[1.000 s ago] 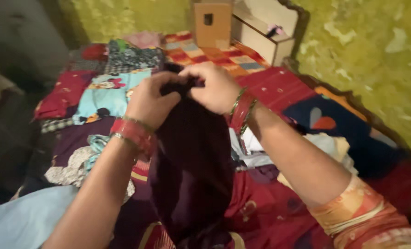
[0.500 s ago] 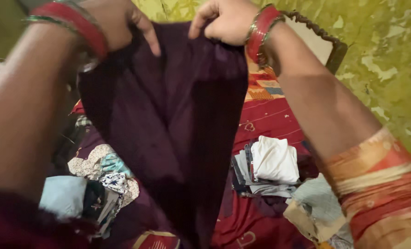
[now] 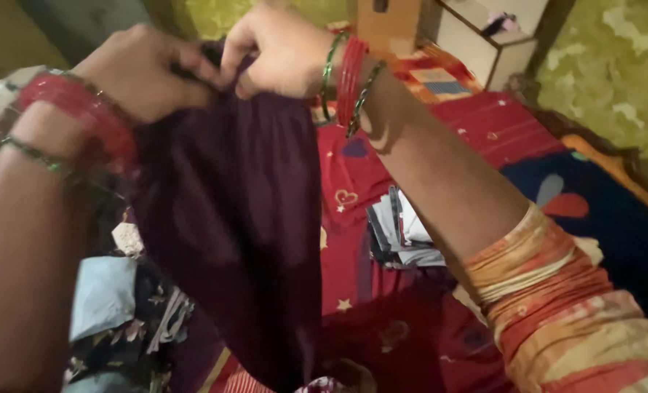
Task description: The person folds clean clothes on a bed, smoothing each garment flat with both hands and stacking folded items into piles by type. They fold a dark garment, then a white shirt, then another dark garment, pressing each down and adding it to the stacks.
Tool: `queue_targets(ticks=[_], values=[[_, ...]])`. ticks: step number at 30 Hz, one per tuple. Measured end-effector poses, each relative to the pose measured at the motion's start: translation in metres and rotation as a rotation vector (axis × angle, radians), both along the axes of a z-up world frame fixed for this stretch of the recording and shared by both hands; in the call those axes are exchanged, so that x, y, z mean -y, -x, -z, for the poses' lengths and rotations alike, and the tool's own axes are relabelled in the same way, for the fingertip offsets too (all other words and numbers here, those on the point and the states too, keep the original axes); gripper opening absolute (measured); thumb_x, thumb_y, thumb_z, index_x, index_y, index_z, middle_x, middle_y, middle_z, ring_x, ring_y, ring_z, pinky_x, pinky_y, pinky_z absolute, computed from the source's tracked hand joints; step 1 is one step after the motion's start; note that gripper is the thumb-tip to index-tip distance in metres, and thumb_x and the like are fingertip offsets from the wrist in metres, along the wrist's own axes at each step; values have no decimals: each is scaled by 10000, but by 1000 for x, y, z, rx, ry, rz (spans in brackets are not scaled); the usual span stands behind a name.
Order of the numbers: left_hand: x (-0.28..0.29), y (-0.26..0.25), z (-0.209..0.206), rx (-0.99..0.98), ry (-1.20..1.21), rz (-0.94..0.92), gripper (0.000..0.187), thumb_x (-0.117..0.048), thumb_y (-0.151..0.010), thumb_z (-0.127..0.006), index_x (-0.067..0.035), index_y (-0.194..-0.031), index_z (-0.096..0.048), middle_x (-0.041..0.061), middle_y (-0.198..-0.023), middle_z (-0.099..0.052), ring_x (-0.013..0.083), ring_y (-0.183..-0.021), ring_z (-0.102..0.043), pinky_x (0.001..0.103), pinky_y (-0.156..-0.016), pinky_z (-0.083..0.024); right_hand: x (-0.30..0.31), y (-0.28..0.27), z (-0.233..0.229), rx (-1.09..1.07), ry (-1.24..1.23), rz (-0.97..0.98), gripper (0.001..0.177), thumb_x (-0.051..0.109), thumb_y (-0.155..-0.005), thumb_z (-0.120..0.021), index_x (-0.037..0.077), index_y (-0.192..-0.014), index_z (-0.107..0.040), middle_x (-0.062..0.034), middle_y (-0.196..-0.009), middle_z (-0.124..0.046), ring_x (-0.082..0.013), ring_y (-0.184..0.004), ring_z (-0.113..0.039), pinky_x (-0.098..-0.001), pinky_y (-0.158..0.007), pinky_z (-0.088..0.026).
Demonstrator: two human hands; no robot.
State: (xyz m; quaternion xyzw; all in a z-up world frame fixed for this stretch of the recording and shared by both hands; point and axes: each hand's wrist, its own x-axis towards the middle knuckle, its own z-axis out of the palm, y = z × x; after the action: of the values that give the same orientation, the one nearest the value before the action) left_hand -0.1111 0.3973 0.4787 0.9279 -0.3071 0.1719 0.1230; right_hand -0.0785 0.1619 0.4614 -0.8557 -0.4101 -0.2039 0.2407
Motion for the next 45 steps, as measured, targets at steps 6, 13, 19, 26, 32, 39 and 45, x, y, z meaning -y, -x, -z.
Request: queue_targets(ticks=[6, 13, 19, 26, 32, 39, 45], values=[[5, 12, 6, -286, -599, -260, 542, -147, -850, -722, -450, -1298, -769, 58, -901, -765, 225, -800, -723, 366, -798, -599, 22, 25, 19, -39, 329, 452, 443, -97, -653, -646, 203, -923, -830, -33, -963, -794, -204, -908, -752, -398, -809, -580], [0, -25, 70, -239, -267, -106, 559, -282, -786, -790, -243, -1337, -699, 166, -1251, -716, 353, -1158, -664, 436, -1045, -486, 16, 19, 67, -144, 298, 476, 417, -30, -705, -618, 182, -1021, -788, -106, -1002, -761, -300, -945, -722, -434, -848, -561], [9, -79, 162, -517, 251, -134, 697, -205, -795, -645, -42, -1462, -528, 247, -1333, -655, 347, -1257, -623, 390, -1059, -460, -25, -1, 123, -152, 181, 484, 197, 84, -757, -628, 31, -887, -767, -237, -944, -721, -402, -944, -700, -471, -883, -553], [22, -75, 200, -528, 311, -123, 676, -210, -874, -589, -6, -1505, -459, 306, -1327, -654, 383, -1297, -617, 424, -1067, -461, -53, 12, 157, -138, 27, 398, 232, 57, -761, -600, -7, -934, -740, -289, -992, -701, -441, -1024, -672, -487, -948, -540], [27, -77, 224, -482, 512, -107, 709, -172, -948, -605, -4, -1576, -321, 268, -1295, -630, 319, -1211, -600, 369, -972, -470, -64, 43, 159, -331, -2, 520, 316, 107, -737, -673, 40, -1046, -670, -247, -1199, -583, -439, -956, -667, -508, -804, -560], [27, -91, 249, -566, 974, 72, 728, -103, -962, -593, 104, -1581, -271, 163, -1222, -708, 170, -1063, -679, 266, -850, -558, -71, 64, 167, -162, -139, 514, 488, 122, -856, -638, 55, -1318, -495, -212, -1207, -668, -421, -960, -695, -514, -758, -564], [22, -95, 239, -628, 1104, 94, 797, -139, -1009, -587, 99, -1624, -140, 142, -1170, -671, 163, -958, -656, 260, -749, -552, -79, 55, 187, -194, -300, 389, 1010, 122, -835, -638, -16, -1624, -23, -290, -1259, -646, -425, -936, -702, -494, -758, -558]])
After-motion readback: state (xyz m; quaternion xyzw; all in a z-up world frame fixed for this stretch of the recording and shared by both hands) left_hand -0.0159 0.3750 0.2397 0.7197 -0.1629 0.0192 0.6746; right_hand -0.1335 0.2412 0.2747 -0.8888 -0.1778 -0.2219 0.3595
